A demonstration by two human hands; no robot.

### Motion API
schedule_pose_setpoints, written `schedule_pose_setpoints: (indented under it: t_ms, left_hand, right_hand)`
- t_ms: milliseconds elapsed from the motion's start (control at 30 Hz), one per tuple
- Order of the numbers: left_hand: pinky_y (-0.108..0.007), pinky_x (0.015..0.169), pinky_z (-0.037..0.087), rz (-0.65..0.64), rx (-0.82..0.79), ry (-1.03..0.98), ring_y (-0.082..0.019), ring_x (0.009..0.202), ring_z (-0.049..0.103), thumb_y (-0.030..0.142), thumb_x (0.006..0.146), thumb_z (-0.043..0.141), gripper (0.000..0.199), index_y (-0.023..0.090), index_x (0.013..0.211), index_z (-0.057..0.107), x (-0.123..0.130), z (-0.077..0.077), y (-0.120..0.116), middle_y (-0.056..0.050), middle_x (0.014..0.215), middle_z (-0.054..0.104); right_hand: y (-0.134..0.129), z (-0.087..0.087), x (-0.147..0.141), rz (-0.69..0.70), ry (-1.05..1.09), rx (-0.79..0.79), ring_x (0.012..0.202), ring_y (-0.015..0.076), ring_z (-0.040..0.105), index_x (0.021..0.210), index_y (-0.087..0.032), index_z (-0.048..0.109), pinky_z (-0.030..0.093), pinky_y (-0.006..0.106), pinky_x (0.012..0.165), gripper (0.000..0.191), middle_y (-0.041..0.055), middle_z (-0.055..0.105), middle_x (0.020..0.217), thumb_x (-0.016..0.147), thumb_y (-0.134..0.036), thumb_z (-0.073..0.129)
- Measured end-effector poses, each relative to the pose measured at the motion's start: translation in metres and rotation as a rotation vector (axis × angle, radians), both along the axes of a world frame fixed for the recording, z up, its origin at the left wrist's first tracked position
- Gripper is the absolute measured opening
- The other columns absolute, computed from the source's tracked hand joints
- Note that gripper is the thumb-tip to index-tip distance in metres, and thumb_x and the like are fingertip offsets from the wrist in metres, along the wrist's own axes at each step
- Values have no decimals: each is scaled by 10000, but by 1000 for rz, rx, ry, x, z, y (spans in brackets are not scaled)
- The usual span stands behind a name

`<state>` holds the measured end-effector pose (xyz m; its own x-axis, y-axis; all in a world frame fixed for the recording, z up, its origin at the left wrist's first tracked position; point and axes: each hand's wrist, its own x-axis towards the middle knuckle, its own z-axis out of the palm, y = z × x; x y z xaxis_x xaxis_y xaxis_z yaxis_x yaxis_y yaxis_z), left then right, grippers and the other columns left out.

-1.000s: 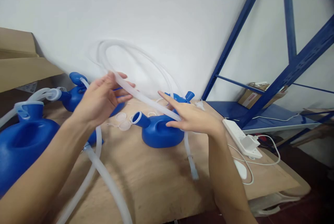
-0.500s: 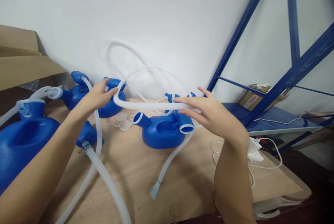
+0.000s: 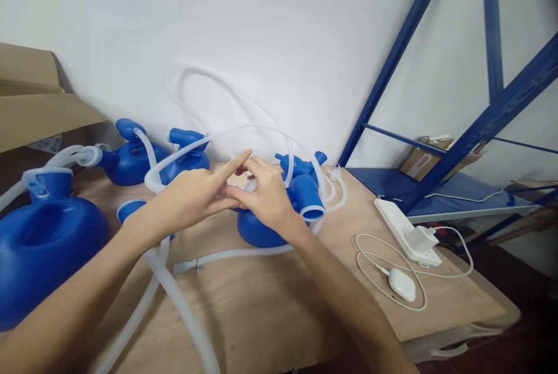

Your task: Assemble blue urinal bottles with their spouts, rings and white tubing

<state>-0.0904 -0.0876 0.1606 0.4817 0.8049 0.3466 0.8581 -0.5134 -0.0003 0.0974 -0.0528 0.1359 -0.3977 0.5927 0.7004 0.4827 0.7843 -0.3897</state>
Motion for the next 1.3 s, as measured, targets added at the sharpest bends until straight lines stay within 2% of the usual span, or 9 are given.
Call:
schedule_pose_setpoints:
  t_ms: [100,200,267,367,500,600,800,1033,1300]
  left_hand:
    - [-251,568,356,29,-64,-40,-173,523,539,516,1104,361,650,200,1671,359,-11,15,3,23,621,592]
    - [-250,616,422,21,-190,-118,-172,593,589,521,1082,356,583,203,1498,613,-38,29,5,3,677,660]
    - [-274,719,508,10,-257,-168,-206,780,683,528,1037,401,563,175,1348,711,-59,32,9,-55,911,775]
    - [-318,861,548,13,-320,-178,-249,1003,696,516,984,448,521,164,1238,736,-82,29,17,-99,1194,768]
    - [-282,775,546,63,-493,-120,-225,917,688,523,954,487,523,173,1273,710,-86,23,22,-77,1147,769]
    - [-267,709,534,120,-602,-133,-205,804,685,664,923,543,647,184,1338,671,-79,25,21,-51,1064,764]
    - [-291,762,526,223,-483,-68,-260,868,707,776,791,630,949,168,1517,586,-80,33,20,-41,981,776]
    - [-308,844,537,191,-372,-58,-280,991,730,841,829,545,799,249,1319,765,-77,32,17,-37,1202,798]
    - [-335,835,531,120,-269,-78,-283,958,737,669,961,546,653,153,1313,737,-79,24,24,-88,1125,814]
  right_hand:
    - [6,3,13,40,47,-44,1214,257,642,1276,-219,682,493,412,1075,403,93,708,1250,993,-506,682]
    - [12,9,39,42,-176,-186,1359,289,581,1533,-250,511,431,481,1165,613,116,645,1433,1016,-560,620]
    - [15,14,58,-23,-484,-243,1446,352,509,1547,-257,523,317,570,1239,660,131,630,1481,979,-556,679]
    - [22,19,81,-109,-779,-340,1445,409,516,1509,-257,597,232,635,1260,661,142,679,1434,931,-541,744]
    - [29,21,89,-76,-873,-452,1351,399,615,1464,-295,651,268,604,1241,604,99,727,1389,927,-560,733]
    - [33,18,87,-104,-917,-432,1325,403,636,1446,-333,664,304,619,1196,522,88,745,1357,954,-503,714]
    - [43,17,99,-53,-804,-422,1381,394,592,1496,-268,627,383,563,1188,633,125,700,1431,944,-571,695]
    - [54,22,130,4,-457,-553,1312,297,653,1542,-284,573,480,433,1169,644,80,689,1431,972,-578,621]
    - [59,16,132,23,-515,-573,1397,316,593,1394,-280,700,444,469,1212,610,67,652,1501,903,-642,702]
